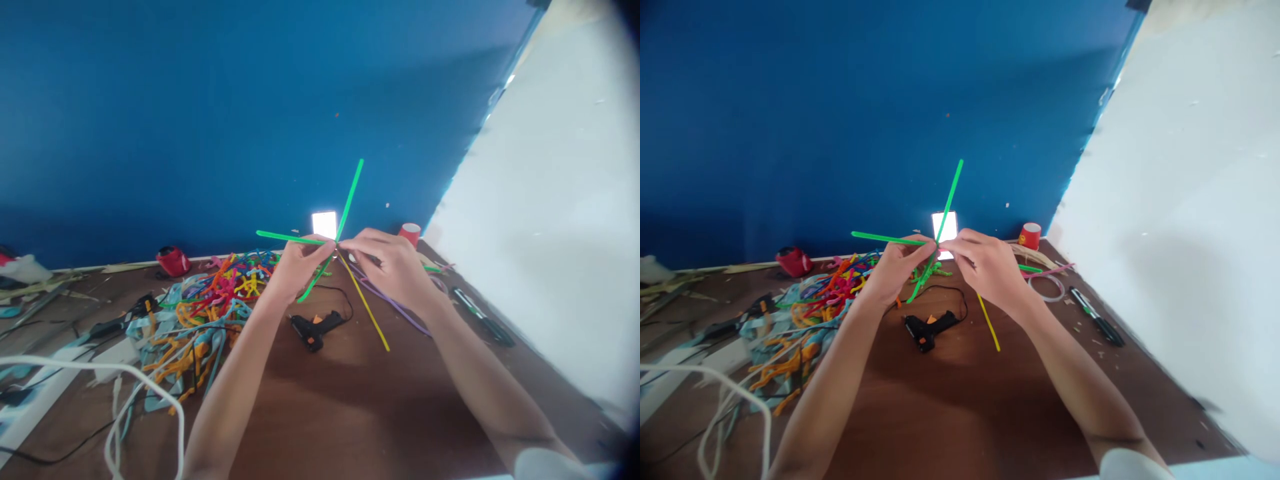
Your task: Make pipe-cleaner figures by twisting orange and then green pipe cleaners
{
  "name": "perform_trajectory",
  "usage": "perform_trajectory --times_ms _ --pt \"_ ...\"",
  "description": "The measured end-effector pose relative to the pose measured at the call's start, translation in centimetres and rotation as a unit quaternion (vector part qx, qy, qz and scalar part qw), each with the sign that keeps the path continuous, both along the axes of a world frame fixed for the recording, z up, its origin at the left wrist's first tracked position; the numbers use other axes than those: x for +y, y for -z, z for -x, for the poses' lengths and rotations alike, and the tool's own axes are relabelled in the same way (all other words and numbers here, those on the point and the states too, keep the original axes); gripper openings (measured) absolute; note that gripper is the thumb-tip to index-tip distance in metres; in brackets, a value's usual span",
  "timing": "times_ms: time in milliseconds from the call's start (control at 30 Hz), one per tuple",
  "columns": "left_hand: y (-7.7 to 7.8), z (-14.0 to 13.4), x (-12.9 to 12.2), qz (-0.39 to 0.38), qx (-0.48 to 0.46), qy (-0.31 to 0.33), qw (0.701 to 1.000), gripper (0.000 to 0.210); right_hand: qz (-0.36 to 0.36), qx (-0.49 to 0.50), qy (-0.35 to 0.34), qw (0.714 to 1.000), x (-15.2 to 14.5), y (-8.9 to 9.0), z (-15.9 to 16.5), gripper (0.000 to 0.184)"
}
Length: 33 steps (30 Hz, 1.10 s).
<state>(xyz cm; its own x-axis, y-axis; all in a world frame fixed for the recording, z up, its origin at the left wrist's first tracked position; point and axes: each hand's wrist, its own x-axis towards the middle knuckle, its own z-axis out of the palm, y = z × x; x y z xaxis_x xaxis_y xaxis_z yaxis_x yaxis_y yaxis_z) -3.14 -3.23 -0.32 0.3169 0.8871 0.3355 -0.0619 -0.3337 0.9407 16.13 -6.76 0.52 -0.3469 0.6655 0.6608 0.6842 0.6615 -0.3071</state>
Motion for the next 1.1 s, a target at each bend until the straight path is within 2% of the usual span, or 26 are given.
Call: perform_trajectory --times_ms 200,433,533,667,767,967,1100 --pt "0.3 -0.1 0.2 0.026 -0.017 0.002 1.000 0.018 0.003 0.016 0.005 1.000 0.1 0.0 0.0 0.027" --pt "0.5 -0.3 0.2 0.043 -0.033 0.062 0.997 0.025 0.009 0.026 0.014 1.000 -0.1 -0.3 0.4 0.019" --pt "0.7 -0.5 0.2 0.049 -0.019 0.054 0.997 0.027 0.011 0.031 0.025 0.999 -0.1 -0.3 0.5 0.018" --pt "1.0 -1.0 0.2 0.066 -0.003 0.043 0.997 0.034 0.014 0.047 0.044 0.998 -0.2 -0.5 0.6 0.026" --pt "1.3 -1.3 0.3 0.067 -0.014 0.032 0.997 0.037 0.021 0.064 0.048 0.997 -0.2 -0.6 0.6 0.021" --pt "1.5 -1.7 0.2 0.036 -0.048 0.026 0.998 0.029 0.001 0.038 0.074 0.997 -0.1 -0.5 0.4 0.017" --pt "1.6 -1.7 0.1 0.055 -0.096 0.032 0.993 0.023 -0.042 -0.007 0.071 0.997 0.3 -0.2 0.2 0.019"
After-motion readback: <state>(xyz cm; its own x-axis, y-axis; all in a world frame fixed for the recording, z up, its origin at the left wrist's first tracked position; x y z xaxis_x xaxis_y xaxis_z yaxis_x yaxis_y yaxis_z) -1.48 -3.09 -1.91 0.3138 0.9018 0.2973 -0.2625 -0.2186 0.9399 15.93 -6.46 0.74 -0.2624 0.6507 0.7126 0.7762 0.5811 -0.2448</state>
